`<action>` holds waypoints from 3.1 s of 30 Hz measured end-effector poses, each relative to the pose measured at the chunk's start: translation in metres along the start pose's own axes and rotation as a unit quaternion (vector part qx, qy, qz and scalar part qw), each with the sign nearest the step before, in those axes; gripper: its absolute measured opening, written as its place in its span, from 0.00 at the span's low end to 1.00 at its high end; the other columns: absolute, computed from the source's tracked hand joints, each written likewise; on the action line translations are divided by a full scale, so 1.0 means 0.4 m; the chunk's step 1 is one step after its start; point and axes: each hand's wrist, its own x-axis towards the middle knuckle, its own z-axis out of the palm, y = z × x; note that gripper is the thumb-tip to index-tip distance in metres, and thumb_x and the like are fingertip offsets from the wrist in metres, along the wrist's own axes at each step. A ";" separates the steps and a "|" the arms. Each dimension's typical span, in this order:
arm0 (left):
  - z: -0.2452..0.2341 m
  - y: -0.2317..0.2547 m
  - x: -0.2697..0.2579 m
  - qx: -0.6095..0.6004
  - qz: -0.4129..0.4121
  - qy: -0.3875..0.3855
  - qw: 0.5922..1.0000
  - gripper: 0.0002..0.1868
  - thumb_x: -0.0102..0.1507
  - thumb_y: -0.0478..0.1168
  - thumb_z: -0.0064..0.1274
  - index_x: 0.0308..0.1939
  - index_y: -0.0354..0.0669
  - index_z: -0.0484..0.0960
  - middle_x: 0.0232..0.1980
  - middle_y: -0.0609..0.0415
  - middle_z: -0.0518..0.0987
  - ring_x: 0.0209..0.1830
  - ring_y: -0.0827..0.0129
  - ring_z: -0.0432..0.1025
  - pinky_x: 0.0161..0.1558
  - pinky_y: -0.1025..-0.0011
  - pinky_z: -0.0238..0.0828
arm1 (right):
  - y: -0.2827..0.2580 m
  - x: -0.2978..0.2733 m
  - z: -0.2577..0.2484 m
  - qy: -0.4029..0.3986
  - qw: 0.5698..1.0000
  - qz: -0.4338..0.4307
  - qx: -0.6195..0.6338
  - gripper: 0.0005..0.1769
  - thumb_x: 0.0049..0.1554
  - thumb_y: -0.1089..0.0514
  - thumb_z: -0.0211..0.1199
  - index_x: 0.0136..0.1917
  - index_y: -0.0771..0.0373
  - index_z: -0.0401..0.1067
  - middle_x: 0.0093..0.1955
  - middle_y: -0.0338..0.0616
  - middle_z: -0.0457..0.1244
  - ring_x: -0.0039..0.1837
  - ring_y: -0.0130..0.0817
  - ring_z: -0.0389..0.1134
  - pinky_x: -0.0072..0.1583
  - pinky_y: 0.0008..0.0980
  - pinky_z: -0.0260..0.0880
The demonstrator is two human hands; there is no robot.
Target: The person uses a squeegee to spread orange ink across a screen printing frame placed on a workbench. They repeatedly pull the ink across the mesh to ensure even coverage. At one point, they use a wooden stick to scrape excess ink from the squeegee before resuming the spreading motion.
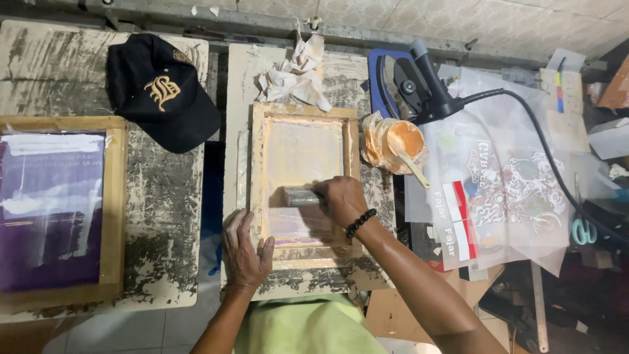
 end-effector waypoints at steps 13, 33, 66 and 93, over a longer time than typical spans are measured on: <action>-0.029 0.029 0.002 -0.036 0.009 0.014 0.999 0.34 0.69 0.57 0.42 0.70 0.35 0.69 0.69 0.41 0.67 0.72 0.46 0.62 0.69 0.49 0.62 | -0.111 -0.020 0.046 0.096 0.990 0.031 0.096 0.12 0.60 0.66 0.64 0.58 0.65 0.74 0.40 0.51 0.68 0.41 0.43 0.70 0.44 0.34 0.78; -0.030 0.024 0.004 -0.011 -0.016 -0.024 1.000 0.34 0.67 0.57 0.42 0.70 0.38 0.68 0.71 0.42 0.66 0.74 0.48 0.60 0.70 0.50 0.59 | -0.043 0.202 -0.007 0.044 0.998 -0.007 0.047 0.05 0.61 0.65 0.65 0.48 0.57 0.80 0.29 0.42 0.69 0.32 0.36 0.68 0.34 0.30 0.75; -0.026 0.033 0.014 -0.028 -0.004 0.009 1.000 0.33 0.68 0.57 0.43 0.69 0.36 0.70 0.69 0.42 0.67 0.71 0.46 0.63 0.69 0.49 0.62 | 0.111 0.284 0.040 0.121 0.992 0.012 0.017 0.14 0.54 0.71 0.61 0.32 0.54 0.73 0.22 0.36 0.56 0.29 0.29 0.56 0.30 0.25 0.59; -0.031 0.036 0.037 -0.022 0.018 0.009 1.000 0.34 0.68 0.57 0.44 0.69 0.33 0.69 0.68 0.40 0.67 0.70 0.46 0.63 0.68 0.50 0.63 | -0.024 0.063 -0.056 0.039 0.999 -0.001 0.037 0.10 0.65 0.66 0.57 0.50 0.57 0.79 0.24 0.35 0.63 0.24 0.26 0.61 0.27 0.24 0.65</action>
